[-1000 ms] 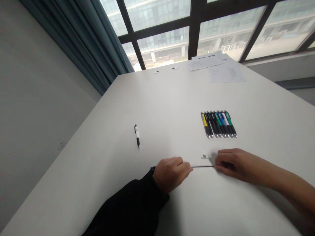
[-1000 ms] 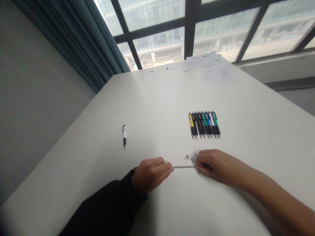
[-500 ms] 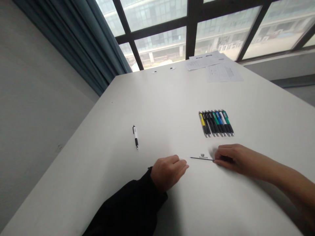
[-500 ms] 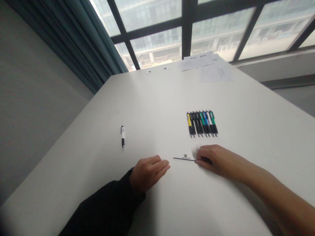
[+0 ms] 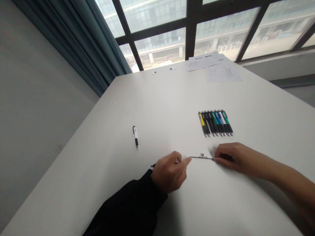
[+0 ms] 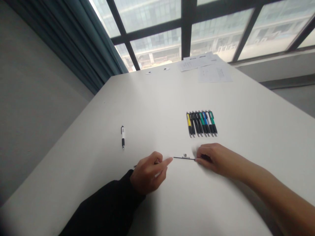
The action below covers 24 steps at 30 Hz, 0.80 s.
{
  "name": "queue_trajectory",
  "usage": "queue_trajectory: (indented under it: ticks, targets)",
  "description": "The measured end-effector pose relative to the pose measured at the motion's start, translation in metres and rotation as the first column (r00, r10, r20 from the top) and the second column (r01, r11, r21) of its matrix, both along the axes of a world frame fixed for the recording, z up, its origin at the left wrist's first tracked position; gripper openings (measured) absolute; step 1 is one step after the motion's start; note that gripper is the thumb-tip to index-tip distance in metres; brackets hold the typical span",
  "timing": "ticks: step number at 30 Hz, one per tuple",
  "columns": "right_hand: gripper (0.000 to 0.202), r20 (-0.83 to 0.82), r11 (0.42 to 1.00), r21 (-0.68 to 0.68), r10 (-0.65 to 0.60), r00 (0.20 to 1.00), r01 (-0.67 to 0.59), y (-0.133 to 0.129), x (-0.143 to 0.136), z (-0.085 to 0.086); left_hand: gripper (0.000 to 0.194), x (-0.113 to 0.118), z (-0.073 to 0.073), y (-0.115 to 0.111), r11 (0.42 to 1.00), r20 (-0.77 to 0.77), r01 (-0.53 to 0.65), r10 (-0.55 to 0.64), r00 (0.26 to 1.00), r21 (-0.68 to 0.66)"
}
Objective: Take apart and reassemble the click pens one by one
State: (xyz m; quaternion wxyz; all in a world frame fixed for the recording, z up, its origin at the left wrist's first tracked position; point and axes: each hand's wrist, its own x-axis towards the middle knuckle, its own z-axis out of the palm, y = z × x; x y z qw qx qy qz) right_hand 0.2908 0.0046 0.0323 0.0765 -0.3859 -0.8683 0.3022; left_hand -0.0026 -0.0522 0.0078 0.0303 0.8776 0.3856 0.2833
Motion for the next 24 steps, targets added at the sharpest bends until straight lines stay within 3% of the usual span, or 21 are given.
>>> queue_trajectory:
  ticks: [3,6,10,14,24]
  targets:
    - [0.026,-0.038,0.999,-0.014,-0.041,0.998,0.040,-0.004,-0.005,0.006,0.045,0.003,0.000,-0.001,0.999,0.023,0.045,-0.045,0.999,0.002]
    - [0.027,-0.125,0.994,-0.100,-0.063,0.990,0.051,-0.013,-0.017,0.011,0.041,0.008,-0.003,-0.001,0.994,0.021,0.113,-0.113,0.993,0.006]
    - [0.024,-0.176,0.993,-0.097,0.046,0.983,-0.063,-0.023,-0.034,0.009,0.035,0.014,-0.006,0.000,0.983,-0.010,0.184,-0.184,0.983,-0.001]
    - [0.025,-0.147,0.995,-0.021,0.092,0.985,-0.096,-0.023,-0.037,0.002,0.029,0.016,-0.007,-0.001,0.977,-0.034,0.209,-0.210,0.977,-0.029]
    - [0.018,-0.040,0.983,-0.111,0.143,0.989,-0.146,-0.017,-0.023,0.003,0.034,0.015,-0.008,-0.001,0.975,0.052,0.212,-0.208,0.977,-0.071]
